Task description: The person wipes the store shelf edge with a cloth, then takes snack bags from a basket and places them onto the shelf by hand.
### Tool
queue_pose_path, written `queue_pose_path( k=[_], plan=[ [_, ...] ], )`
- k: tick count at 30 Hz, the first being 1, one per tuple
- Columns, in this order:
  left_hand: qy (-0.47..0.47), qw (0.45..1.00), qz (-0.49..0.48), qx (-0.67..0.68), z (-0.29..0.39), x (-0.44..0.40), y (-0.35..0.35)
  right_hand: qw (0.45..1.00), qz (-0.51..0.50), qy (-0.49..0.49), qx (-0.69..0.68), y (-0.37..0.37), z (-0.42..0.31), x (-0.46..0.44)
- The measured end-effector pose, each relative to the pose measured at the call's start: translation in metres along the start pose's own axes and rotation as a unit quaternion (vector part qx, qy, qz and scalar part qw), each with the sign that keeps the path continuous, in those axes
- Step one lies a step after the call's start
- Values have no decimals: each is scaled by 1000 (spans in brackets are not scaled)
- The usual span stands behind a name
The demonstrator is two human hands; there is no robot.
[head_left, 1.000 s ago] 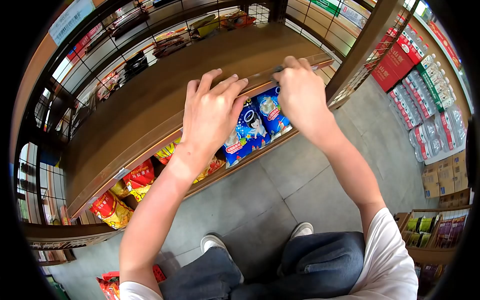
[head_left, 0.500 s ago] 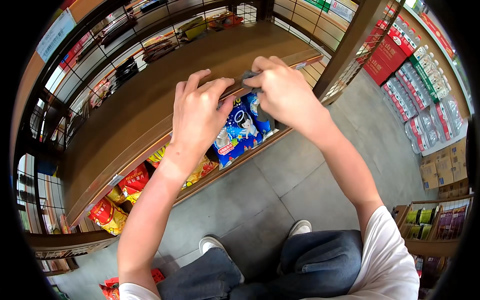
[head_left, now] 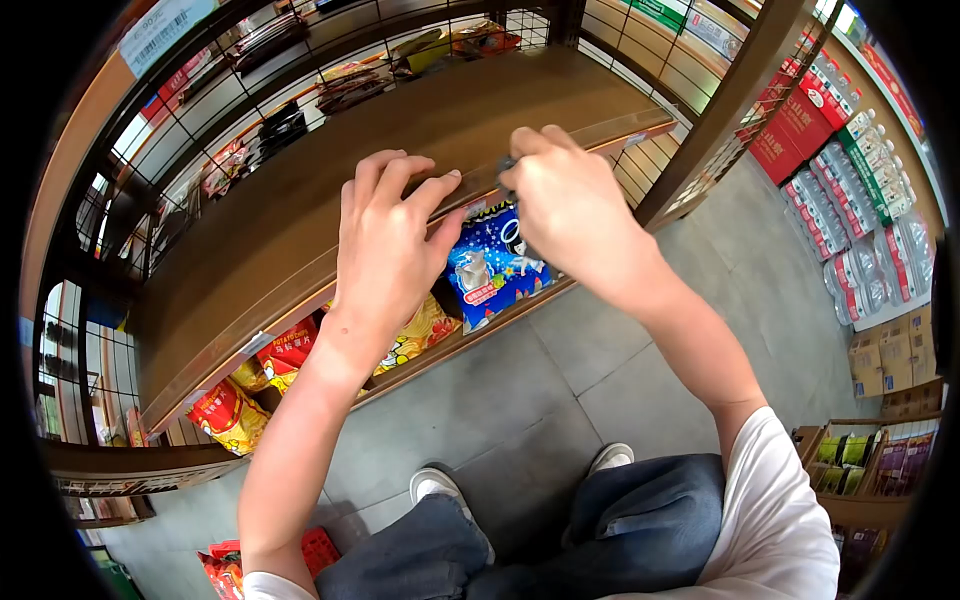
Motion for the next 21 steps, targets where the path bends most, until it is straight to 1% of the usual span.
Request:
queue_pose_path(
  k=[1, 3, 6, 7, 9, 11, 13, 17, 19, 20, 21],
  plan=[
    [1, 1000, -5, 3, 1, -1, 1, 999, 19, -26, -22, 1, -6, -1],
    [-2, 1000, -5, 8, 1, -1, 0, 999, 17, -32, -36, 1, -9, -2],
    [-6, 1000, -6, 14, -1, 0, 1, 993, -32, 49, -100, -4, -3, -2],
    [-5, 1000, -3, 16, -1, 0, 2, 993, -32, 49, -100, -6, 1, -2],
    [-5, 1000, -4, 13, -1, 0, 1, 976, -53, 132, -166, -8, 11, -2],
    [-6, 1000, -3, 9, -1, 1, 1, 980, -30, 146, -134, -8, 20, 1],
    [0, 1000, -4, 6, -1, 0, 1, 978, -43, 174, -104, -14, 22, 0],
    [-3, 1000, -3, 7, -1, 1, 2, 983, -40, 167, -61, -10, 13, -1],
    [-6, 1000, -6, 13, 0, 1, 2, 990, -46, 136, -5, -7, 6, -1],
    [-6, 1000, -5, 13, 0, 1, 2, 994, -20, 104, 8, -3, 6, 1],
    [-5, 1000, -4, 14, 0, 1, 2, 994, -20, 103, 9, -3, 4, 1]
  ],
)
Point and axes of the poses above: each hand's wrist, its own x-axis away from the middle knuckle, its own y-axis out of the palm, z = x × y, the point moved 1 cm from there along -x, towards the middle knuckle, and after that the axes turned 3 degrees about -z, right-handed, at the moved point
